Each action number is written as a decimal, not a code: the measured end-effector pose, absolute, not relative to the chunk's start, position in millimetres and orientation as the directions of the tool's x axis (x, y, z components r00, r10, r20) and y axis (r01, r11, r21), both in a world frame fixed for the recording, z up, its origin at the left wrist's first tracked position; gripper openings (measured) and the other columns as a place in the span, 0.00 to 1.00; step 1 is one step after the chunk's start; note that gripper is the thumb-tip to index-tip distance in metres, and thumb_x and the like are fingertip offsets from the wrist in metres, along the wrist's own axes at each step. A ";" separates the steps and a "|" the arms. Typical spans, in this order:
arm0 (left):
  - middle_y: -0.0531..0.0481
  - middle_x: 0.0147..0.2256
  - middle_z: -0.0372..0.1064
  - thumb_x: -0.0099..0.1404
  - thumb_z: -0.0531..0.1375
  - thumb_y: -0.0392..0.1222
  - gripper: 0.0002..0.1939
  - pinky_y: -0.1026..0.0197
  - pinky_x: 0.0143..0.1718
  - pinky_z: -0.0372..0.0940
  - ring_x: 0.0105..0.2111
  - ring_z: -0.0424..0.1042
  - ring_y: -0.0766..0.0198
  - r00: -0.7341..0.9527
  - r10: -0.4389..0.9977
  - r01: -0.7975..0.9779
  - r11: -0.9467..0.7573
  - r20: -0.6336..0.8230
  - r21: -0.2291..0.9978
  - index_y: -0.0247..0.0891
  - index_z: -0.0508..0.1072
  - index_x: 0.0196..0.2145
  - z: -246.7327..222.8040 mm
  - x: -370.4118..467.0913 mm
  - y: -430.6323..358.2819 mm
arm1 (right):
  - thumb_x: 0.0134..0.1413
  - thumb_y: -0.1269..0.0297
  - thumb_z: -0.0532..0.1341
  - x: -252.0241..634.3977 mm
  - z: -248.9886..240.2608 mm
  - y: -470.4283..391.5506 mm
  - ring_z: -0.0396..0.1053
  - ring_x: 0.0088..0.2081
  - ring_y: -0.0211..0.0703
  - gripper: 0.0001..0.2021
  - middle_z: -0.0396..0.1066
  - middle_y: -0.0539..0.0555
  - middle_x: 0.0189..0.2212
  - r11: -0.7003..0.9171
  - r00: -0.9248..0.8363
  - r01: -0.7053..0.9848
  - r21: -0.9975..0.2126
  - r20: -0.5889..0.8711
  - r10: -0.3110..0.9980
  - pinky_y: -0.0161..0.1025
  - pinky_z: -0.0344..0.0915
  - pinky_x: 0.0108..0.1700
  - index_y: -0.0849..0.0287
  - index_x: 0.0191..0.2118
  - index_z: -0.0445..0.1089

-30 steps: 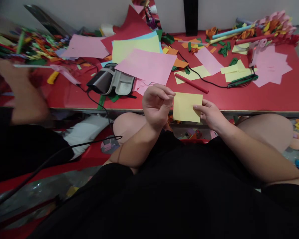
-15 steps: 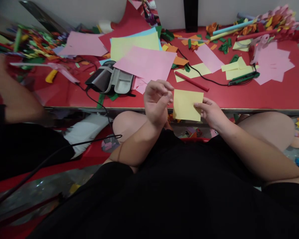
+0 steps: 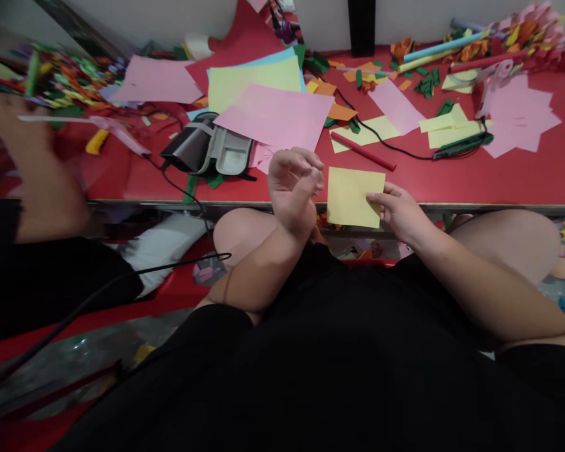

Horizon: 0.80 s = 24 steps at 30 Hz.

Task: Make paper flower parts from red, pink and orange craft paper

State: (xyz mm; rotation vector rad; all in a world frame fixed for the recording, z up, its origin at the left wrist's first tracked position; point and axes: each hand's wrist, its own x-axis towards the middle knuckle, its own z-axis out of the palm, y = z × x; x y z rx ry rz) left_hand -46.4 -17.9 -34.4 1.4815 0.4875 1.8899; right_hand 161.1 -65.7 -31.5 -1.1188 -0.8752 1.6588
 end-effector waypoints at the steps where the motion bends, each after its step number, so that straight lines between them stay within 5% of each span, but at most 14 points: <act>1: 0.50 0.38 0.75 0.74 0.75 0.61 0.18 0.58 0.28 0.68 0.30 0.71 0.63 -0.127 0.694 -0.294 -0.708 0.708 0.642 0.48 0.78 0.43 -35.9 -46.7 -17.1 | 0.49 0.59 0.80 161.3 -31.8 -65.7 0.83 0.62 0.68 0.17 0.89 0.56 0.46 -0.322 -0.163 -0.289 -0.901 -0.285 0.945 0.68 0.79 0.68 0.49 0.45 0.81; 8: 0.50 0.37 0.72 0.74 0.72 0.69 0.22 0.56 0.31 0.66 0.31 0.72 0.62 -0.109 0.666 -0.318 -0.727 0.738 0.609 0.50 0.76 0.45 -46.0 -48.1 -8.1 | 0.49 0.58 0.80 161.7 -32.0 -66.2 0.83 0.63 0.68 0.19 0.89 0.56 0.47 -0.323 -0.175 -0.292 -0.900 -0.282 0.943 0.68 0.78 0.70 0.48 0.47 0.82; 24: 0.51 0.36 0.71 0.73 0.75 0.66 0.22 0.58 0.31 0.68 0.31 0.72 0.63 -0.139 0.701 -0.297 -0.703 0.700 0.646 0.48 0.76 0.42 -42.2 -48.7 -12.9 | 0.49 0.59 0.80 160.7 -32.7 -65.9 0.83 0.63 0.67 0.18 0.89 0.55 0.47 -0.322 -0.161 -0.285 -0.903 -0.286 0.945 0.67 0.78 0.71 0.49 0.46 0.82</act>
